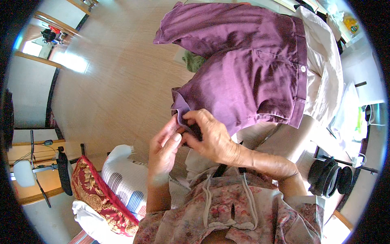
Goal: Folding various items of clothing including socks and purple shorts on a glass table.
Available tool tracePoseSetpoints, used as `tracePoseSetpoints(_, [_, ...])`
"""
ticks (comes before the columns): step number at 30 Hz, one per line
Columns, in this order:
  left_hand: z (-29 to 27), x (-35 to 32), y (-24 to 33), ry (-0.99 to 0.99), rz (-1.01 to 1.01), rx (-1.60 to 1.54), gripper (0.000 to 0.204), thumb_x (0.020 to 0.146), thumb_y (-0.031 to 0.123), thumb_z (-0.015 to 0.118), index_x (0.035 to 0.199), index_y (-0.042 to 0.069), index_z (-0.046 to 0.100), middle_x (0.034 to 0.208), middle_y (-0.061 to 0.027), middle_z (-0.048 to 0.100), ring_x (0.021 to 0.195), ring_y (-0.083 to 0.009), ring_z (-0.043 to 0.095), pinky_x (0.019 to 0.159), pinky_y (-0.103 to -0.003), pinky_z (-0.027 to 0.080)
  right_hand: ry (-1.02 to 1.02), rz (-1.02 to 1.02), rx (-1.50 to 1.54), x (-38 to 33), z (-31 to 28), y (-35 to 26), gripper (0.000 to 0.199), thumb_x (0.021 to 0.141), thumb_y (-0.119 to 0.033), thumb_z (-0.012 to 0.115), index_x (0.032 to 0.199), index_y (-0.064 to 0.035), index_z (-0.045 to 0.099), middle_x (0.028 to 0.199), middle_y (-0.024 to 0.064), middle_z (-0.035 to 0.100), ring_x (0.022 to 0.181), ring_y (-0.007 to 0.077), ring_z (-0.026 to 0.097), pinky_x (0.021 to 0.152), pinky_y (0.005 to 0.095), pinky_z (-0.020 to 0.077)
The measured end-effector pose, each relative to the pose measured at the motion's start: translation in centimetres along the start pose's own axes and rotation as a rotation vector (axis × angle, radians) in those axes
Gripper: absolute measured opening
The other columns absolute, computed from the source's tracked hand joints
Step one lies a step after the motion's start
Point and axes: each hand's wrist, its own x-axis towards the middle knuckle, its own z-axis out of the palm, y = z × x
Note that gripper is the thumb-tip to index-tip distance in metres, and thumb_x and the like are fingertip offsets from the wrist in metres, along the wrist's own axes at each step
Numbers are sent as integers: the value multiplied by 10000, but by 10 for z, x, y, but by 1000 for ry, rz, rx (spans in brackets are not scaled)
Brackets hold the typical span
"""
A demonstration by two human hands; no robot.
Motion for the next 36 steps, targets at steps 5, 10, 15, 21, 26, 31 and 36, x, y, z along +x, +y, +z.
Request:
tracePoseSetpoints(5, [-16,20,-8,322,136,425,407,857,2,676,1252,-9,579,1157,-125,638,1031,-186,636,848,-279,530,106,271,169,-7,-16,27,365,829,-57,634,1184,-14,564,939,123,650,812,168,632,732,301,515])
tracePoseSetpoints(10, [-29,49,-15,158,372,859,472,782,17,734,1233,71,605,1207,-112,605,1093,-228,588,823,-346,523,65,417,345,-19,-20,25,318,905,-1,587,1218,-9,537,990,-20,583,876,14,538,743,187,456])
tracePoseSetpoints(15, [-28,69,-26,175,398,1137,507,719,21,756,1197,58,590,1184,-153,606,1082,-316,586,869,-376,498,55,305,578,-27,-24,20,271,943,-19,543,1213,-5,540,916,-11,616,756,20,563,615,197,478])
tracePoseSetpoints(21, [-33,71,-44,125,726,1203,474,757,-24,695,1196,2,518,1146,-159,614,1026,-310,617,845,-395,514,111,407,729,-27,-27,28,230,969,-72,567,1190,-9,561,889,-16,614,756,29,557,632,195,478])
tracePoseSetpoints(26, [-36,68,-48,203,732,887,397,776,-93,579,1165,-32,528,1113,-159,605,1007,-248,629,876,-356,511,226,353,598,-28,-24,30,163,984,-72,545,1121,-9,605,908,-16,615,805,48,551,736,197,468])
tracePoseSetpoints(31, [-37,62,-18,143,698,791,268,816,-60,530,1075,-21,584,991,-165,641,899,-301,644,807,-367,520,282,293,561,-27,-32,24,153,993,-71,528,1102,-9,615,917,-18,624,856,47,549,795,203,462])
tracePoseSetpoints(36, [-29,72,2,-64,687,840,162,888,17,584,1035,2,648,951,-147,672,879,-276,654,781,-339,515,248,557,1064,-25,-46,17,142,968,-87,571,1090,-46,632,956,4,662,874,94,618,815,259,508])
